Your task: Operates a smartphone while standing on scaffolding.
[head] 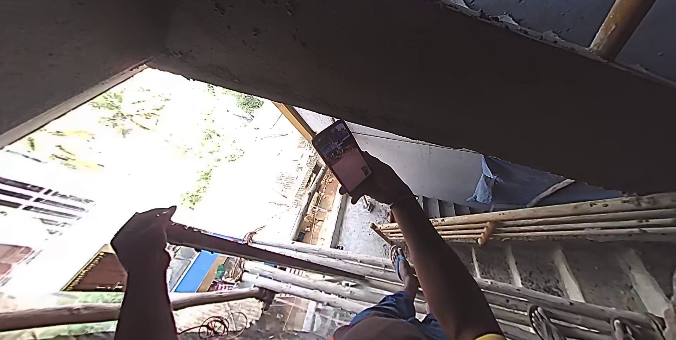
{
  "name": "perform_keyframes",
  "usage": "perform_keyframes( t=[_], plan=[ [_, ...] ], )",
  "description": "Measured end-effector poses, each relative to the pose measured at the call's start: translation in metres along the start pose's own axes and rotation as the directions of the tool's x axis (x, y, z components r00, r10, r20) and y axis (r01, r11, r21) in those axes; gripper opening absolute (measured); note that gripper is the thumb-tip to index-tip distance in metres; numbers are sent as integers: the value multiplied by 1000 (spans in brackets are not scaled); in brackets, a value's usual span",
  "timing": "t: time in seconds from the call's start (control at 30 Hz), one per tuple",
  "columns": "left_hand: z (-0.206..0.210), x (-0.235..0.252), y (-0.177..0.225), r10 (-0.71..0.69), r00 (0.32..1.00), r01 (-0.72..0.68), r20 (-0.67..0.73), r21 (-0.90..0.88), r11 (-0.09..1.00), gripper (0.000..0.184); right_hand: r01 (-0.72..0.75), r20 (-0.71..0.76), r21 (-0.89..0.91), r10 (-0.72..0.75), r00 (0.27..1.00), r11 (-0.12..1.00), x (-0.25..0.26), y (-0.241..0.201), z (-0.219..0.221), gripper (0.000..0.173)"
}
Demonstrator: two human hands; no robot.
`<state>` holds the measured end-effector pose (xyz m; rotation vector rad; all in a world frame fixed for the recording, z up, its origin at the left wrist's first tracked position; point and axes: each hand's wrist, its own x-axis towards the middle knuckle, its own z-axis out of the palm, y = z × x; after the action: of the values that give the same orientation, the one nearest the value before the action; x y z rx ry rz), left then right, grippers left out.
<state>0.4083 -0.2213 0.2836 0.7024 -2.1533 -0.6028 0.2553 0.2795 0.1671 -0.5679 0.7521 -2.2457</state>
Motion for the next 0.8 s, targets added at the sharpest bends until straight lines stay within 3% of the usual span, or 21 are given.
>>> perform_keyframes(
  t=[0.2,0.33,0.6,0.73,0.8],
  plan=[
    [2,-4,10,-11,1000,11,0,18,1000,34,29,-12,8,-29,999,1000,-4,-2,-5,56],
    [-2,-9,20,15,1000,-16,11,133,991,37,7,-21,23,-6,1000,1000,-3,-2,-7,61],
    [-3,0,-2,23,1000,-23,10,0,1000,38,3,55,68,-7,998,998,3,3,-12,64],
    [0,14,-23,61,998,-59,30,-42,997,35,125,78,-120,-116,990,985,-3,2,-10,39],
    [-2,16,-28,71,997,-70,27,-37,997,33,162,65,-298,-149,987,941,-5,-1,-5,56]
  ],
)
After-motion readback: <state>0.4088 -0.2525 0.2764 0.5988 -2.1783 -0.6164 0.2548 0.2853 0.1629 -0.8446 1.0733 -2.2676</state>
